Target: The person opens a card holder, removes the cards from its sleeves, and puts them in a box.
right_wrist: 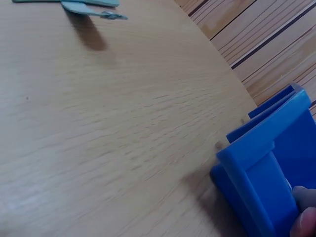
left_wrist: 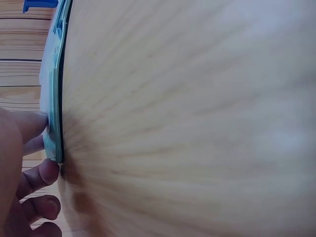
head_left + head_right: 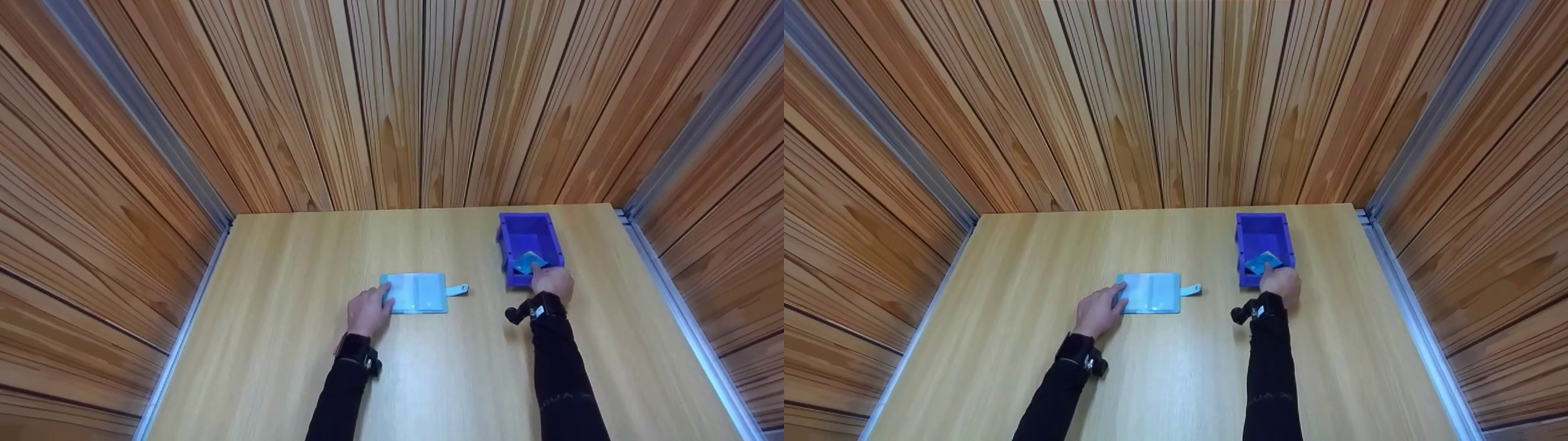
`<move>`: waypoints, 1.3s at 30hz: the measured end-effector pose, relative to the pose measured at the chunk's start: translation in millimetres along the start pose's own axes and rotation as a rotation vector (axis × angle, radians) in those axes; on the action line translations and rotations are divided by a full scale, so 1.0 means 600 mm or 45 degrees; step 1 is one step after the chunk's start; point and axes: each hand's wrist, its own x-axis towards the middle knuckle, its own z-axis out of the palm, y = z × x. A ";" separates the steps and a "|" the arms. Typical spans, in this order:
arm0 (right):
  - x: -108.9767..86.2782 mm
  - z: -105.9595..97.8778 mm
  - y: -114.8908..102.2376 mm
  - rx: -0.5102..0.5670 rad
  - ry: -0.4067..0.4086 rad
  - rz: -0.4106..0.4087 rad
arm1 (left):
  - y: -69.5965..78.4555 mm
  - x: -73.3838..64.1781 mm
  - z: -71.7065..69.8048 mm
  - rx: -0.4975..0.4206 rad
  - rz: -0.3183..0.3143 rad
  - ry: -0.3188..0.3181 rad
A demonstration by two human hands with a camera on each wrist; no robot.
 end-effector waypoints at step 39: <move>-0.060 -0.016 -0.100 0.148 0.019 -0.681 | 0.014 -0.006 -0.013 0.024 -0.038 -0.024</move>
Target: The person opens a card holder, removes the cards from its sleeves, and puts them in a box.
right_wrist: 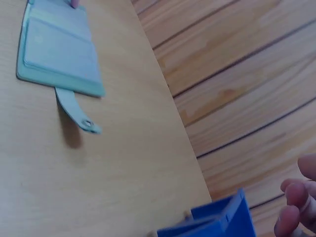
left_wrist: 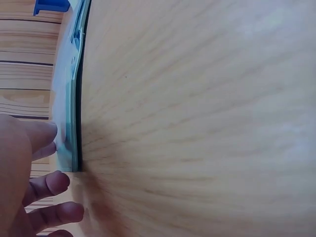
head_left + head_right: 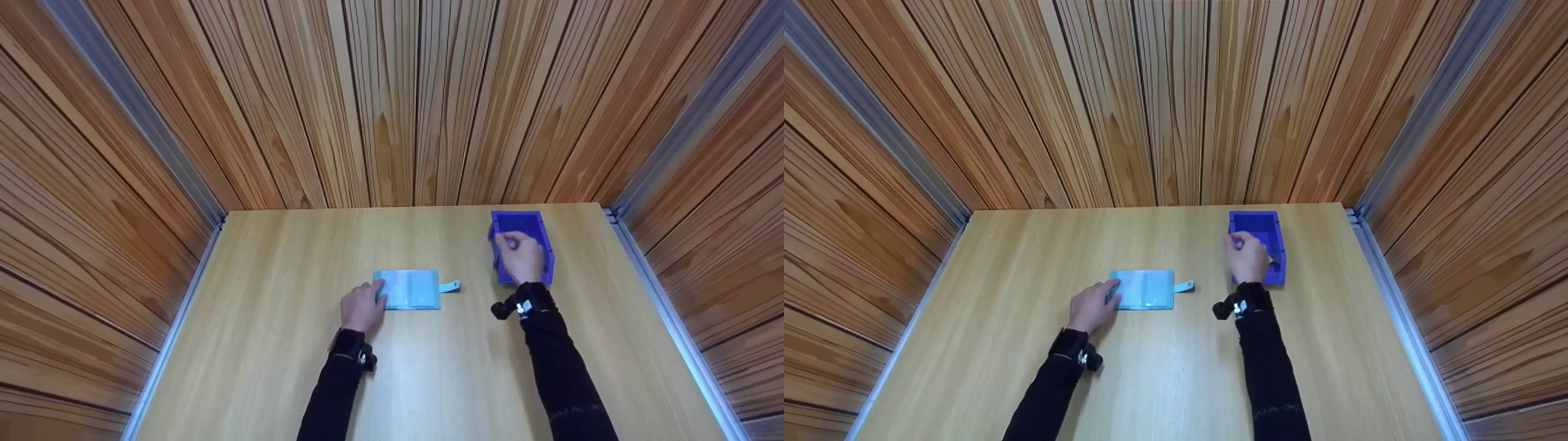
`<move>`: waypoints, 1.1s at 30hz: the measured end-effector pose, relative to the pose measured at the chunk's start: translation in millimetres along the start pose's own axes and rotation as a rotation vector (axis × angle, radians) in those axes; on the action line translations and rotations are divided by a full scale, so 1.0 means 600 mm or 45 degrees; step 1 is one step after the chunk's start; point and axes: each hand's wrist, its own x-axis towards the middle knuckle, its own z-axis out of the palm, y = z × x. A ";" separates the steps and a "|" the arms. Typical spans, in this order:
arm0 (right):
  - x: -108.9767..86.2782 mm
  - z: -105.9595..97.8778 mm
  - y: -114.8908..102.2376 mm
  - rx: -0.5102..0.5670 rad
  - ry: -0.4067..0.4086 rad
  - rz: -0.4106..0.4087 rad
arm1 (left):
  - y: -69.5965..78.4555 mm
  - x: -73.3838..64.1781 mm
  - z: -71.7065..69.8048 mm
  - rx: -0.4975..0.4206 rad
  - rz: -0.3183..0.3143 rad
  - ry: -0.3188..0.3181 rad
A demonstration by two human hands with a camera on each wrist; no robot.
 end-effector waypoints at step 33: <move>-0.098 0.169 0.026 -0.479 -0.858 -0.424 | 0.001 -0.004 -0.001 -0.041 0.032 -0.066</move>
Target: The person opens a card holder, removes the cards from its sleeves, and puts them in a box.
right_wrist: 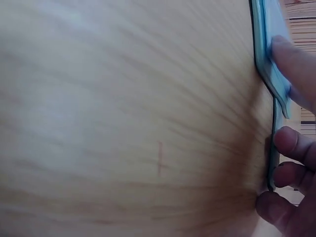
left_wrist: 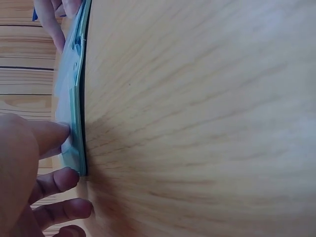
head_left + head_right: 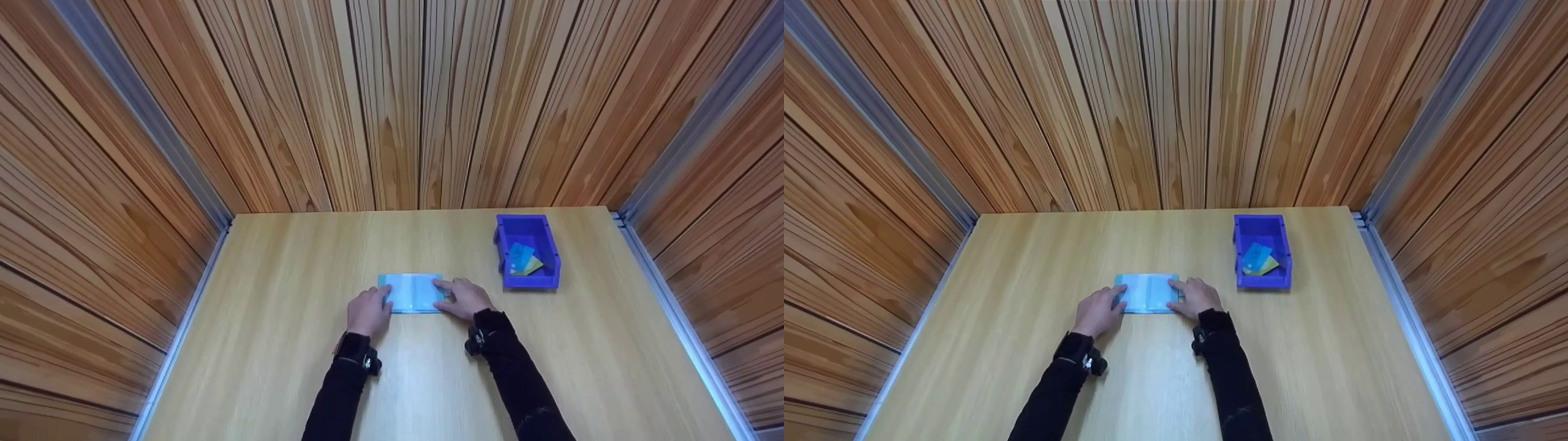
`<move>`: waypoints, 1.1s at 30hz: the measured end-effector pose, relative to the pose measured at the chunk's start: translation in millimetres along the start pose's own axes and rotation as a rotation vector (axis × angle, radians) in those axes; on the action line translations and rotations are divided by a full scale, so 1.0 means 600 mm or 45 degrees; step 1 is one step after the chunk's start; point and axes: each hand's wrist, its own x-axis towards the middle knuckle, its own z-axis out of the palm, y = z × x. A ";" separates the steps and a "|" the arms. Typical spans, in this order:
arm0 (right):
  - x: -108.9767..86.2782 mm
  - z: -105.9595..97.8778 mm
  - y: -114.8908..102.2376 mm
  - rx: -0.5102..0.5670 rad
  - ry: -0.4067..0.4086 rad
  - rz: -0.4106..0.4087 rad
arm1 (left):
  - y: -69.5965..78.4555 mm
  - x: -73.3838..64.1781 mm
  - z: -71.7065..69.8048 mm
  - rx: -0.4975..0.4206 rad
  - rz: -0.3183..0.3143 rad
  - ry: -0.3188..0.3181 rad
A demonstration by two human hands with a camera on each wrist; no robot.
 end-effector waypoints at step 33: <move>0.020 0.020 -0.079 0.927 0.186 0.022 | -0.010 0.007 -0.019 -0.149 0.059 0.137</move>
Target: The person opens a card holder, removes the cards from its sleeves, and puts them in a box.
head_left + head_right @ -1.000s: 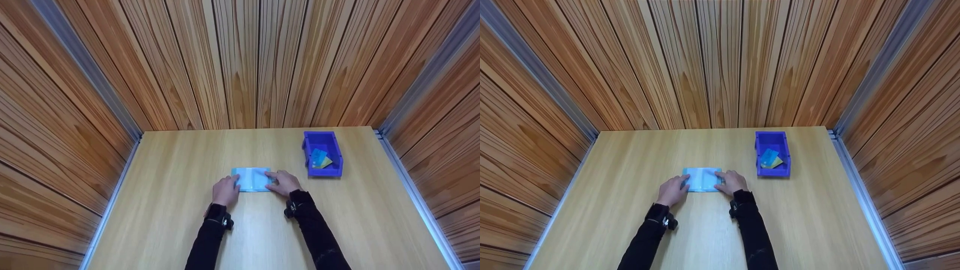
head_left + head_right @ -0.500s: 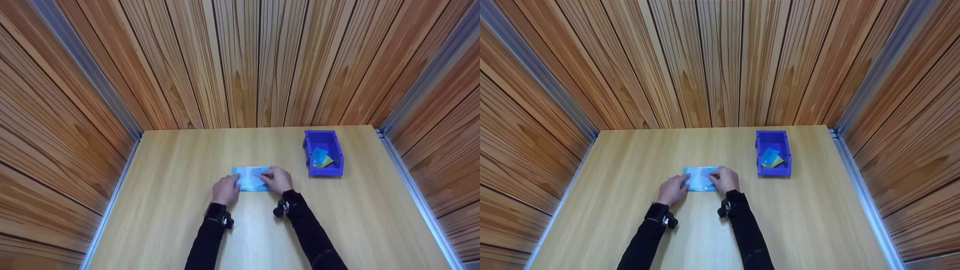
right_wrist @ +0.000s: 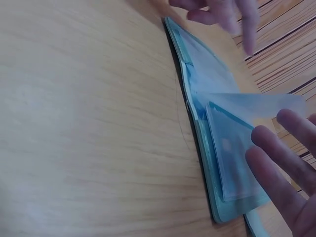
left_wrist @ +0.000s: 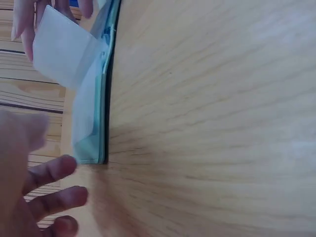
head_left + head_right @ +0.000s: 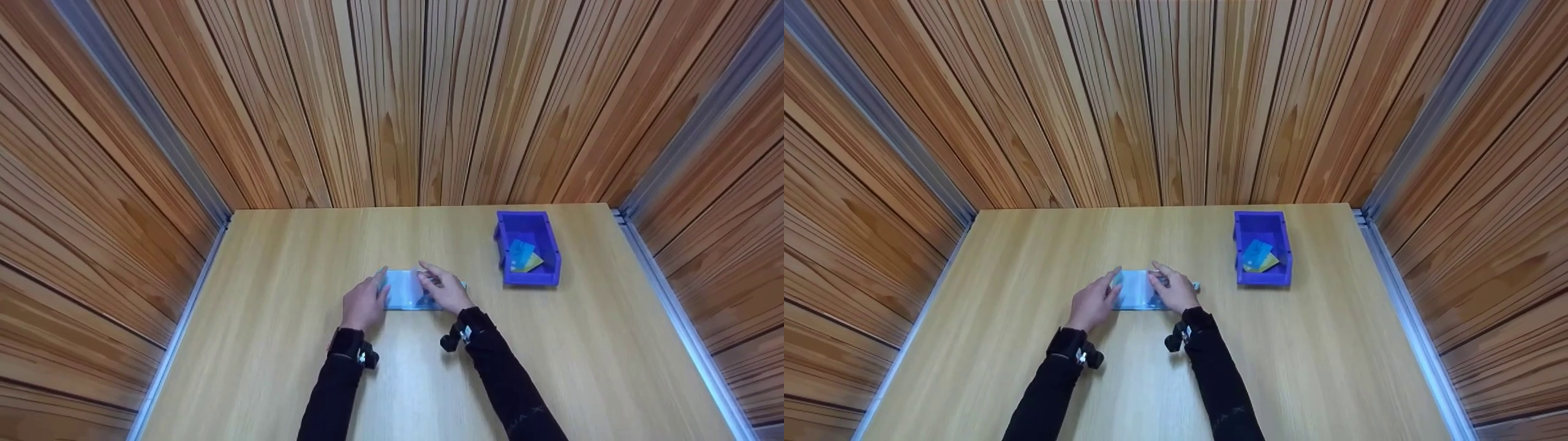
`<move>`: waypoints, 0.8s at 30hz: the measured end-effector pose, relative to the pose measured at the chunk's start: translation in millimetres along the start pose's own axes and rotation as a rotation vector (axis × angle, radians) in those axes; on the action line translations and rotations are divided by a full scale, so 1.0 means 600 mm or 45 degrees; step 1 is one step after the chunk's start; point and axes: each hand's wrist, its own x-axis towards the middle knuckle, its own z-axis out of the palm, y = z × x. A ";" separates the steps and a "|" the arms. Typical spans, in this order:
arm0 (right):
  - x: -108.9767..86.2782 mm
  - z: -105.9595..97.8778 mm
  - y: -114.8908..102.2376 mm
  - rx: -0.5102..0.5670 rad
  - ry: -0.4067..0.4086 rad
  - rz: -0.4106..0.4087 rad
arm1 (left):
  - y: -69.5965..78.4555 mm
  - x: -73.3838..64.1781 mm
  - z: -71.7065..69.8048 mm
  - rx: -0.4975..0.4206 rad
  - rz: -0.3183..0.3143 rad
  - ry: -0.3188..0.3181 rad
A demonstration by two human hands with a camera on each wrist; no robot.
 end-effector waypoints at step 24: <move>-0.005 0.028 -0.001 -0.353 -0.250 -0.107 | 0.007 -0.012 0.016 0.220 -0.002 -0.100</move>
